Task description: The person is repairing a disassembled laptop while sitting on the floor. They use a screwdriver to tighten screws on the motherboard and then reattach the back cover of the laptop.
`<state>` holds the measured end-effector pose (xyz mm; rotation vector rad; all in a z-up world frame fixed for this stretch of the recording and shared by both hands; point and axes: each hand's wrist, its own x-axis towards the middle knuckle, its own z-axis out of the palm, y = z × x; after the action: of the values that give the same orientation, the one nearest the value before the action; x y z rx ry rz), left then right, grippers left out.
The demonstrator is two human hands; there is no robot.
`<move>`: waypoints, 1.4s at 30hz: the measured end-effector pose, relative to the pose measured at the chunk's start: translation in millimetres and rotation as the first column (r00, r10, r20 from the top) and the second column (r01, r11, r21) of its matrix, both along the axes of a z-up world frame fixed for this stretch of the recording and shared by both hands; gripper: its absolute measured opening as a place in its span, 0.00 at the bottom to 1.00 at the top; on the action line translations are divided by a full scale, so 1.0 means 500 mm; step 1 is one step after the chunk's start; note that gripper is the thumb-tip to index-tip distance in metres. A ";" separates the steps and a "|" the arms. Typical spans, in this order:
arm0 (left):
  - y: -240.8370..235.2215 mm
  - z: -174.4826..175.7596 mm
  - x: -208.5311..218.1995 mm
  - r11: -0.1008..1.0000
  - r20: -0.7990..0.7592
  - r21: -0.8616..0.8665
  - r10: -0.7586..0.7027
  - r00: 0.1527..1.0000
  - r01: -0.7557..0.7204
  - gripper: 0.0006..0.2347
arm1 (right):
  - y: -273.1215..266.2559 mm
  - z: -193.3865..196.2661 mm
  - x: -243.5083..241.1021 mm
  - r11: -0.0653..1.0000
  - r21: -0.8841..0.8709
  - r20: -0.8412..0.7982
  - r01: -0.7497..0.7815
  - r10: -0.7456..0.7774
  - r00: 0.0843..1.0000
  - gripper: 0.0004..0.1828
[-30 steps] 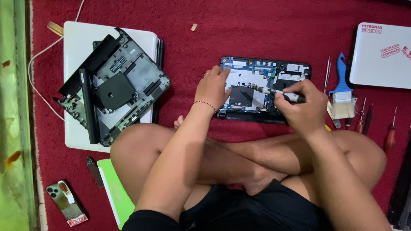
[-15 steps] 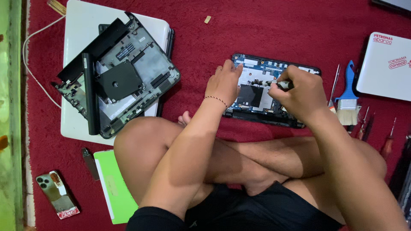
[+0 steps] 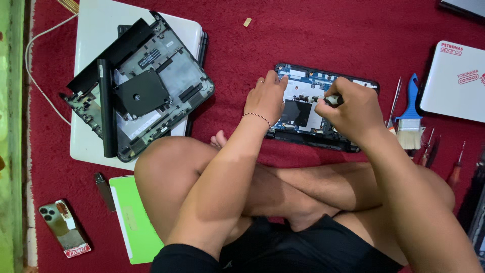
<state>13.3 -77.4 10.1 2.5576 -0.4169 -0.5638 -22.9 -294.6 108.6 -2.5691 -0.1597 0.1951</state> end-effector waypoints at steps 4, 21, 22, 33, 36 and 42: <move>-0.004 -0.012 0.000 1.000 -0.003 -0.002 0.011 1.000 -0.011 0.26 | -0.002 -0.003 -0.002 1.000 -0.009 -0.009 -0.011 0.011 1.000 0.09; -0.005 -0.003 -0.001 1.000 -0.015 0.020 0.004 1.000 -0.004 0.27 | 0.075 0.115 0.039 0.784 -0.522 -0.265 -0.335 0.225 0.938 0.16; -0.004 0.007 -0.001 1.000 -0.020 0.017 0.008 1.000 -0.007 0.28 | 0.082 0.126 0.041 0.729 -0.592 -0.239 -0.343 0.247 0.939 0.20; -0.002 0.025 0.003 1.000 -0.031 0.017 0.026 0.999 -0.025 0.27 | 0.126 0.187 0.084 0.742 -0.556 -0.390 -0.375 0.165 0.906 0.24; -0.002 0.019 0.000 1.000 -0.027 0.018 0.025 0.999 -0.024 0.25 | 0.119 0.163 0.086 0.758 -0.522 -0.410 -0.390 0.178 0.895 0.24; 0.000 0.032 -0.003 0.999 -0.034 0.012 0.033 0.999 -0.033 0.25 | 0.110 0.152 0.093 0.758 -0.540 -0.380 -0.367 0.170 0.909 0.23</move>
<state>11.7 -77.7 25.9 2.5568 -0.3602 -0.5990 23.7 -239.5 184.8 -3.0854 -0.4145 0.8913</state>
